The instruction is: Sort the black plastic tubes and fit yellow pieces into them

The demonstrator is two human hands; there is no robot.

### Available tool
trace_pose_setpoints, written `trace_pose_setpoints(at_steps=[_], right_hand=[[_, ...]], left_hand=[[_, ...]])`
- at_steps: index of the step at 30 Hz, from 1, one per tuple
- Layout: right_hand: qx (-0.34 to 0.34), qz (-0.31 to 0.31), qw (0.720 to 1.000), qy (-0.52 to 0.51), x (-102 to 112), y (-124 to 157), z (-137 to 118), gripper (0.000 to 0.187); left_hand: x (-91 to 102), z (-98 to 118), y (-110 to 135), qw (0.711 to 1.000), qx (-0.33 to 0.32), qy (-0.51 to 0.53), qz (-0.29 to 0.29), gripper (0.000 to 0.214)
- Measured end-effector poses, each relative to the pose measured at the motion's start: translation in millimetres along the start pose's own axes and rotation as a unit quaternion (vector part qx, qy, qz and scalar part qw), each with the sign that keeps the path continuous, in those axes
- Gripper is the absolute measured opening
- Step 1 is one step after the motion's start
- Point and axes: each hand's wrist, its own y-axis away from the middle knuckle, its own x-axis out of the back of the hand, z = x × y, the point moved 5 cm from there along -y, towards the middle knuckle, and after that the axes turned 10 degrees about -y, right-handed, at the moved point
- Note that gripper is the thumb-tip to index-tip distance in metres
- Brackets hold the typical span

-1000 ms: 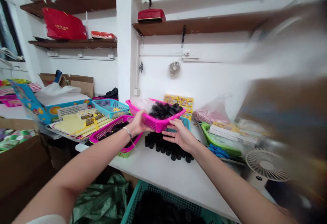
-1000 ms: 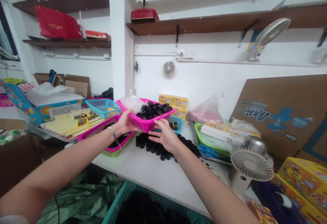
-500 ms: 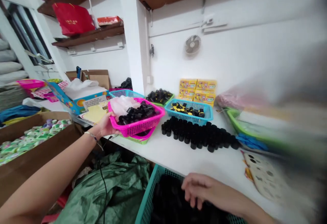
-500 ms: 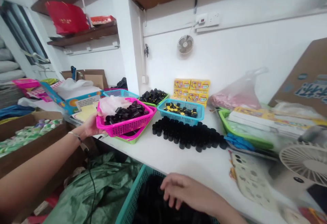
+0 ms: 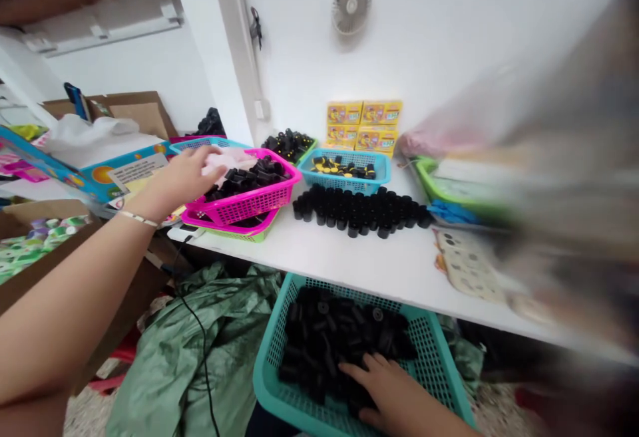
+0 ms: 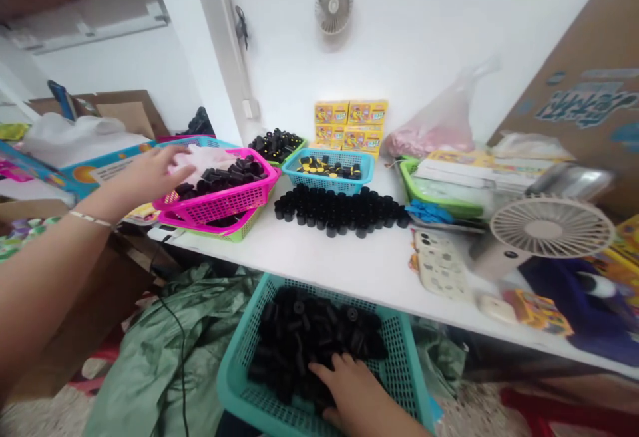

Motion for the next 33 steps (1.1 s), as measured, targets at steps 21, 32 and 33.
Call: trace_pose_setpoints(at_steps=[21,32,33], right_hand=[[0.049,0.012,0.996,-0.079,4,14,20,0.036],[0.053,0.247,0.87,-0.423,48,20,31,0.033],[0.058,0.267,0.849,-0.453,52,25,28,0.034]], left_hand=[[-23.0,66,-34,0.997,-0.052,0.052,-0.03,0.042],[19.0,114,73,0.791,-0.03,0.609,0.052,0.035],[5.7,136,95,0.731,-0.025,0.681,-0.026,0.022]])
